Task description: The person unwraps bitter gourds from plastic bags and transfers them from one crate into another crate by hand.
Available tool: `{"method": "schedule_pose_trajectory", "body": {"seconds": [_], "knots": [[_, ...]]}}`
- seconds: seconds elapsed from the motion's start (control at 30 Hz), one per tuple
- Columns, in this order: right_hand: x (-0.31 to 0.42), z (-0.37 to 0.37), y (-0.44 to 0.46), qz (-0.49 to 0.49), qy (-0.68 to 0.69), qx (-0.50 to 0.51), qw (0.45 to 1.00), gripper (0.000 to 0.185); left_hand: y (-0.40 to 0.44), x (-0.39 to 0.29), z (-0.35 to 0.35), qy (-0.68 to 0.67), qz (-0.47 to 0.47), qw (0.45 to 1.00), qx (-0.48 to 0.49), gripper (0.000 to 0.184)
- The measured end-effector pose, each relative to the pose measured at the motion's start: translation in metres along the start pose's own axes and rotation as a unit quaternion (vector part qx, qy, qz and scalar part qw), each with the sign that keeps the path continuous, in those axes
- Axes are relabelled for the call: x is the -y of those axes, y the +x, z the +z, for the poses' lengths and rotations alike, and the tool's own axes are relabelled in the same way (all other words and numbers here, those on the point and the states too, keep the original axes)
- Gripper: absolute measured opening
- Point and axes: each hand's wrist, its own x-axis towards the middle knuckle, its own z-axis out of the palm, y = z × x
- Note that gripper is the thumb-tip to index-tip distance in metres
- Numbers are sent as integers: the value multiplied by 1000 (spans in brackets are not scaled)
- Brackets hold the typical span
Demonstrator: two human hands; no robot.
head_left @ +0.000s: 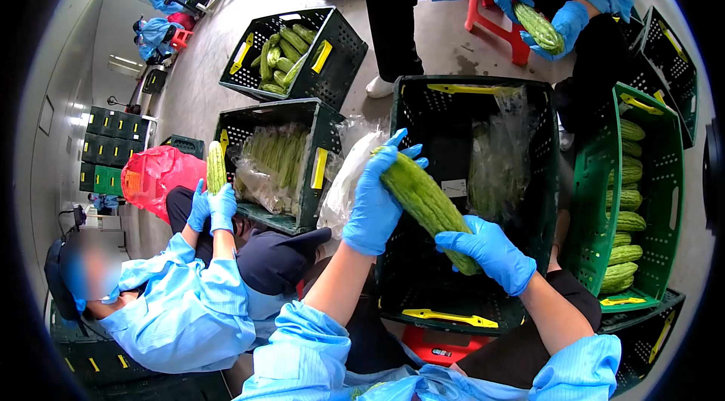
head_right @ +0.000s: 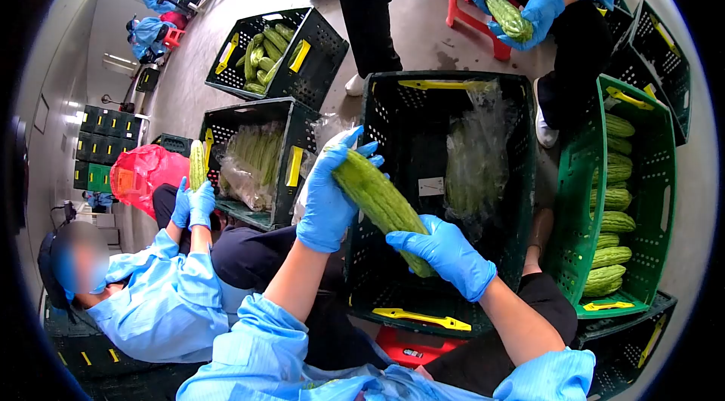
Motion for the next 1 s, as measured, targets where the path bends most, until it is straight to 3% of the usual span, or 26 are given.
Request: {"method": "schedule_pose_trajectory", "body": {"seconds": [0.1,0.27,0.4,0.63,0.67,0.77,0.8,0.87,0.9,0.93,0.97,1.0], "knots": [[-5,-6,3,-55,-69,-62,994,55,2,9,-5,13,-21,999,22,64],[-13,0,5,-129,-99,-95,982,61,2,17,-5,20,38,999,17,69],[-10,8,-1,-123,-103,-109,981,63,-3,18,0,60,86,994,15,71],[-20,6,8,-123,-67,-91,986,59,-1,18,5,66,63,995,-26,65],[-21,5,9,-110,-49,-84,989,56,0,19,5,139,99,984,-46,68],[-25,4,13,-51,14,-75,996,47,6,22,-3,310,184,930,-68,80],[-27,4,15,-29,34,-74,996,43,10,23,-6,491,343,794,-104,79],[-29,2,19,27,52,-72,996,37,6,12,3,500,413,760,-53,68],[-31,1,21,49,58,-74,994,36,-2,3,8,559,414,718,-31,53],[-32,-2,23,70,62,-76,993,36,-5,4,11,520,377,766,15,26],[-30,-6,25,89,60,-88,990,35,-9,6,4,583,269,763,73,17],[-31,-11,28,72,60,-99,991,34,-13,3,-4,703,304,614,190,16]]}}
